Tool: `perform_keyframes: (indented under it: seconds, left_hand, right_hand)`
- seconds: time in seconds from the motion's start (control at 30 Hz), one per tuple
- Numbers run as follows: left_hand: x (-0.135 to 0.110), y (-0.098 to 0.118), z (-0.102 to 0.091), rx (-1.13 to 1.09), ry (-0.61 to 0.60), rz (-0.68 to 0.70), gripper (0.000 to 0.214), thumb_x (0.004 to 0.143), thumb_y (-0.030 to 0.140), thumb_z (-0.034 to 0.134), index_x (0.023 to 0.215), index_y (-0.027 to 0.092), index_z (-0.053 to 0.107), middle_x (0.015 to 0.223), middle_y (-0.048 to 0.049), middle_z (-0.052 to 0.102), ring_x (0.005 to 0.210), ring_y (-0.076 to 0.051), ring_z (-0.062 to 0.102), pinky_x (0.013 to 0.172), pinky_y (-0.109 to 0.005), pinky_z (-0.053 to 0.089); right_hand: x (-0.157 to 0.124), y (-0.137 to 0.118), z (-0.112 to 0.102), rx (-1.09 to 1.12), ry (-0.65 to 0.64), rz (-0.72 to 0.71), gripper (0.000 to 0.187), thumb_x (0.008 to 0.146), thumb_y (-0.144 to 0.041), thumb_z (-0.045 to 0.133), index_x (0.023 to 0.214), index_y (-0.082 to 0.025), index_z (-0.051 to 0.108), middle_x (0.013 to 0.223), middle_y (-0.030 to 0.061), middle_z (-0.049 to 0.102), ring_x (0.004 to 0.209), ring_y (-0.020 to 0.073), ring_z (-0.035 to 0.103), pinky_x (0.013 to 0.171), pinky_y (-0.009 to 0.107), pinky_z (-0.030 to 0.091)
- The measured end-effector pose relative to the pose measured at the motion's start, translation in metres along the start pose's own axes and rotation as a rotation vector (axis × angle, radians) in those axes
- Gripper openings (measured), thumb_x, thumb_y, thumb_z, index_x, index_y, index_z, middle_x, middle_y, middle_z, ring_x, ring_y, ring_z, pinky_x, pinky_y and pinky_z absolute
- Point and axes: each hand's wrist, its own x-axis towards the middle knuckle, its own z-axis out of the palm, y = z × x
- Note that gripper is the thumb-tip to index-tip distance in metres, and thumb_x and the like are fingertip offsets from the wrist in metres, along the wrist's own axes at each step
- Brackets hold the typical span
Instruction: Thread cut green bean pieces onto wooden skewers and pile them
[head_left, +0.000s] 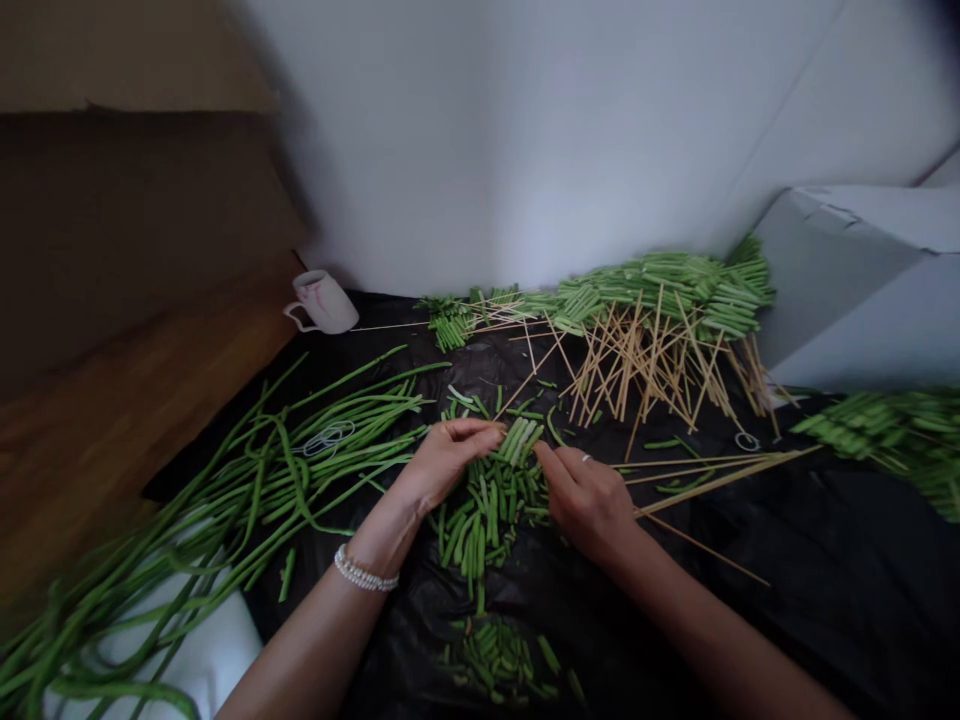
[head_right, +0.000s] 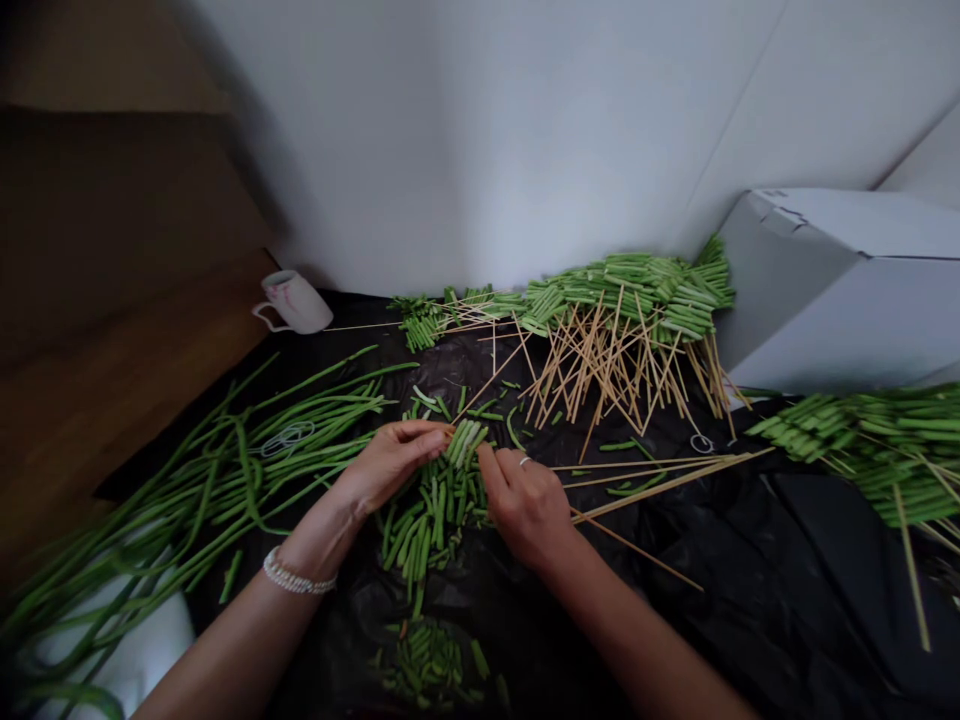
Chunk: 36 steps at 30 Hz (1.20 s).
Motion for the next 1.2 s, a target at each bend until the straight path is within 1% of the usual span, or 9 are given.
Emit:
perform_keyframes:
  seconds: [0.13, 0.23, 0.33, 0.47, 0.67, 0.8, 0.9, 1.07, 1.2]
  left_hand:
    - [0.009, 0.011, -0.026, 0.533, 0.314, 0.324, 0.018, 0.073, 0.035, 0.072, 0.075, 0.018, 0.075, 0.078, -0.0058, 0.072, 0.074, -0.019, 0.061, 0.075, -0.03, 0.043]
    - [0.012, 0.009, -0.038, 0.923, 0.367, 0.445, 0.015, 0.076, 0.033, 0.067, 0.071, 0.021, 0.073, 0.074, -0.0046, 0.068, 0.073, -0.021, 0.058, 0.076, -0.033, 0.041]
    - [0.011, 0.002, -0.038, 1.201, 0.365, 0.475, 0.015, 0.077, 0.036, 0.067, 0.075, 0.023, 0.073, 0.08, -0.0069, 0.066, 0.082, -0.025, 0.057, 0.079, -0.035, 0.039]
    - [0.008, -0.005, -0.033, 1.352, 0.396, 0.495, 0.012, 0.077, 0.033, 0.067, 0.077, 0.023, 0.072, 0.084, -0.0092, 0.063, 0.091, -0.029, 0.055, 0.084, -0.038, 0.038]
    - [0.007, -0.003, -0.031, 1.359, 0.367, 0.476, 0.008, 0.078, 0.024, 0.063, 0.075, 0.021, 0.07, 0.084, -0.0103, 0.062, 0.091, -0.029, 0.055, 0.085, -0.039, 0.038]
    - [0.007, 0.001, -0.029, 1.266, 0.366, 0.515, 0.009, 0.079, 0.022, 0.061, 0.075, 0.02, 0.068, 0.083, -0.009, 0.063, 0.089, -0.027, 0.056, 0.086, -0.038, 0.039]
    - [0.009, 0.003, -0.027, 0.958, 0.351, 0.507, 0.01, 0.078, 0.027, 0.064, 0.081, 0.02, 0.069, 0.082, -0.006, 0.067, 0.083, -0.022, 0.058, 0.084, -0.036, 0.041]
    - [0.01, 0.004, -0.019, 0.08, 0.128, 0.144, 0.031, 0.064, 0.03, 0.08, 0.091, 0.015, 0.074, 0.087, -0.0062, 0.073, 0.082, -0.018, 0.064, 0.08, -0.03, 0.047]
    - [0.007, 0.004, -0.013, -0.19, 0.059, -0.065, 0.031, 0.058, 0.024, 0.086, 0.085, 0.013, 0.075, 0.082, -0.0056, 0.074, 0.076, -0.012, 0.064, 0.074, -0.023, 0.048]
  right_hand:
    - [-0.001, 0.004, 0.001, -0.014, 0.003, 0.001, 0.034, 0.084, -0.005, 0.042, 0.112, -0.012, 0.06, 0.071, 0.0007, 0.057, 0.063, 0.0116, 0.047, 0.057, 0.026, 0.034]
    - [-0.001, 0.003, 0.002, -0.007, 0.011, -0.011, 0.034, 0.083, -0.004, 0.042, 0.11, -0.012, 0.061, 0.071, 0.0008, 0.057, 0.063, 0.0118, 0.047, 0.057, 0.027, 0.034]
    - [-0.001, 0.002, 0.002, -0.003, 0.014, -0.007, 0.034, 0.084, -0.005, 0.042, 0.11, -0.012, 0.061, 0.07, 0.0004, 0.057, 0.063, 0.0118, 0.046, 0.058, 0.027, 0.034]
    - [0.0, 0.001, 0.001, -0.002, 0.029, -0.014, 0.033, 0.084, -0.005, 0.041, 0.11, -0.011, 0.061, 0.07, 0.0004, 0.057, 0.062, 0.0121, 0.045, 0.057, 0.028, 0.033]
    - [0.0, 0.0, -0.001, -0.005, 0.018, -0.016, 0.032, 0.086, -0.006, 0.041, 0.11, -0.012, 0.061, 0.07, 0.0006, 0.057, 0.062, 0.0125, 0.045, 0.058, 0.028, 0.033]
    - [0.0, 0.001, -0.001, 0.005, 0.012, -0.016, 0.03, 0.087, -0.007, 0.042, 0.109, -0.011, 0.061, 0.07, 0.0009, 0.057, 0.062, 0.0126, 0.046, 0.059, 0.028, 0.032]
    - [0.0, 0.001, -0.001, 0.011, 0.018, -0.019, 0.031, 0.087, -0.006, 0.04, 0.109, -0.011, 0.061, 0.07, 0.0008, 0.057, 0.062, 0.0128, 0.045, 0.058, 0.028, 0.032]
    - [0.0, 0.0, -0.001, 0.02, 0.03, -0.016, 0.031, 0.086, -0.006, 0.041, 0.11, -0.01, 0.06, 0.07, 0.0012, 0.058, 0.062, 0.0131, 0.046, 0.058, 0.028, 0.031]
    - [0.0, 0.001, 0.0, 0.022, 0.023, -0.012, 0.032, 0.086, -0.005, 0.041, 0.11, -0.011, 0.061, 0.069, 0.001, 0.057, 0.061, 0.0131, 0.046, 0.057, 0.028, 0.031]
